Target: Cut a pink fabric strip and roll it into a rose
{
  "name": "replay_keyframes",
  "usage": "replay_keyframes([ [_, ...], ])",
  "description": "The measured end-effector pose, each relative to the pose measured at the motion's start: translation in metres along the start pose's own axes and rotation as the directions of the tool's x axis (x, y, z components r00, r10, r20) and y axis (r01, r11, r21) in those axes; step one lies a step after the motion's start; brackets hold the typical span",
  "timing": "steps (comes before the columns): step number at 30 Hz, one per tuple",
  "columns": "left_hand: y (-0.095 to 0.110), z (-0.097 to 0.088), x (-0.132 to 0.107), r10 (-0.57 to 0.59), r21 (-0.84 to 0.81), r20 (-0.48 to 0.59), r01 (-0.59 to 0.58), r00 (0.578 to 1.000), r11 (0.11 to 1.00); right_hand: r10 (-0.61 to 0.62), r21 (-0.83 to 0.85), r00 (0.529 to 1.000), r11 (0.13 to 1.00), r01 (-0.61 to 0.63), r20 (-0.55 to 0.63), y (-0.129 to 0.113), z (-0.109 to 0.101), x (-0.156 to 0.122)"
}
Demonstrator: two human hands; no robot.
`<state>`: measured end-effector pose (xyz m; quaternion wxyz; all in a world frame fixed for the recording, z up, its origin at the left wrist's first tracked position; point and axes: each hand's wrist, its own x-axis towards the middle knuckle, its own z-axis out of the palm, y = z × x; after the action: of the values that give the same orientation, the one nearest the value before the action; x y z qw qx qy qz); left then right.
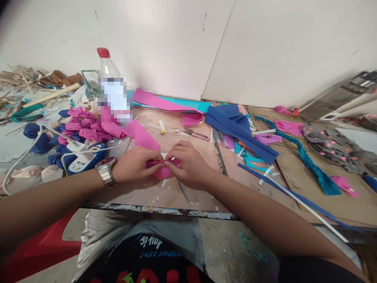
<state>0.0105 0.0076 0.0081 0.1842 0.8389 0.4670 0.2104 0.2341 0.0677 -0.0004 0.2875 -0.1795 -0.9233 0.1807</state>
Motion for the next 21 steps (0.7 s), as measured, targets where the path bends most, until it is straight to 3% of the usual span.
replay_keyframes([
  [12, -0.0009, -0.0012, 0.0012, 0.006, 0.023, 0.021, -0.006, 1.000, 1.000, -0.006, 0.015, 1.000, 1.000, 0.006, -0.013, 0.0018, 0.0012, -0.0004],
  [21, -0.0034, -0.0013, 0.0009, -0.004, -0.171, -0.031, -0.001, 1.000, 0.985, -0.084, -0.032, 0.996, 0.996, 0.084, -0.022, 0.0047, -0.0001, 0.0019],
])
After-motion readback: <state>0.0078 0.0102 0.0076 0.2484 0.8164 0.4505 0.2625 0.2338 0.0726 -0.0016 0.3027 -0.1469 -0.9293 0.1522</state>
